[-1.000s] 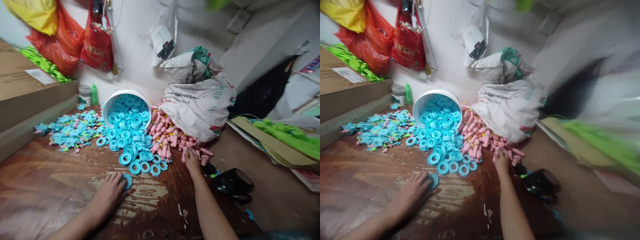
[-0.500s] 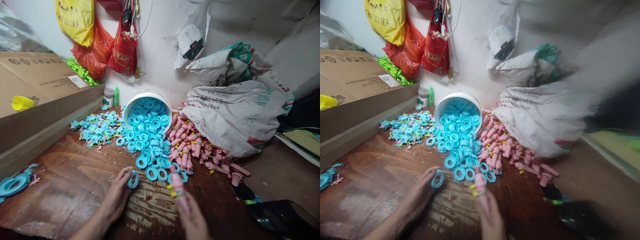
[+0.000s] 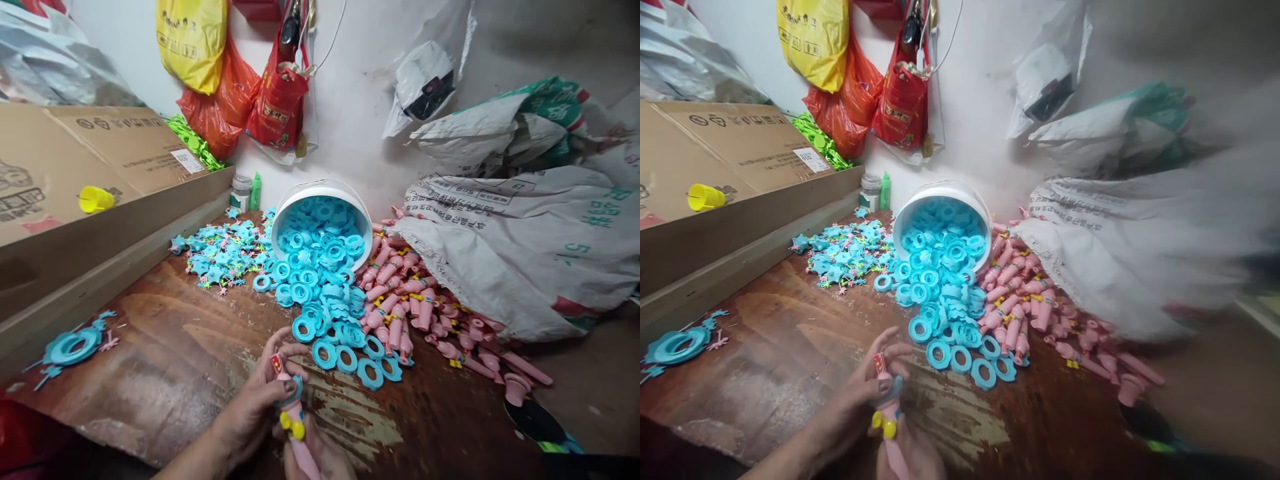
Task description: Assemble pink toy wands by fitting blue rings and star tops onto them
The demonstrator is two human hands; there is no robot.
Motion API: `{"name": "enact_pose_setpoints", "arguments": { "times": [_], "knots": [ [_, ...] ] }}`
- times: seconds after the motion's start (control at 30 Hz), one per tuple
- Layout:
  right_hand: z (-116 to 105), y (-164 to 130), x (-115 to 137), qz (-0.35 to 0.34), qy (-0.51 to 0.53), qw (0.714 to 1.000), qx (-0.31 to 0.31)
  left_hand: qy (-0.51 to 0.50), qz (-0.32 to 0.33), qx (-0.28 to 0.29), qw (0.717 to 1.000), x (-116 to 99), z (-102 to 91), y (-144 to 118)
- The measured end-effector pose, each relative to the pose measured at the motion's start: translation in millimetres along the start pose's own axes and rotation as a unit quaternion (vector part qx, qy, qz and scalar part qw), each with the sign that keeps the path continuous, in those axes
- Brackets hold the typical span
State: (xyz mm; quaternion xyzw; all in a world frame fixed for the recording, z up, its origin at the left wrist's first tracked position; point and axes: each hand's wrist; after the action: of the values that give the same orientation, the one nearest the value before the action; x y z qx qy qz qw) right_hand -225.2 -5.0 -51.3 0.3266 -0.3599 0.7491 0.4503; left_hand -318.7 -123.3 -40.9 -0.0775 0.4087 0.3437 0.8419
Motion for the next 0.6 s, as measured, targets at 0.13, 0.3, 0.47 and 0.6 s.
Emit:
{"name": "enact_pose_setpoints", "arguments": {
  "times": [0.13, 0.3, 0.47, 0.6],
  "knots": [
    [-2.3, 16.6, -4.2, 0.013, 0.192, 0.971, 0.139, 0.412, 0.009, -0.120, 0.903, -39.6, -37.2, 46.4],
    [-19.7, 17.0, -27.3, 0.011, 0.074, 0.995, 0.064, 0.674, -0.059, -0.309, 0.668, -129.6, -122.8, 113.3],
    [-35.1, 15.5, -35.0, -0.021, 0.080, 0.993, 0.087, 0.730, -0.127, -0.283, 0.608, -157.7, -153.1, 106.1],
    [-28.4, 11.5, -28.6, -0.035, 0.144, 0.984, 0.100, 0.774, -0.093, -0.295, 0.553, -128.4, -124.7, 64.8]
  ]
}}
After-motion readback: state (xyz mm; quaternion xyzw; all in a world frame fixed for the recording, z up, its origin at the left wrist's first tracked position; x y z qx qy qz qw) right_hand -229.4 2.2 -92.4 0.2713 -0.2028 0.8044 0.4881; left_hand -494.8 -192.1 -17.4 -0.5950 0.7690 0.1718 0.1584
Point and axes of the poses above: each hand's wrist, its own y-axis towards the middle knuckle, its own z-axis out of the palm, x = y × z, and after that the axes turned 15 degrees about x, right-handed
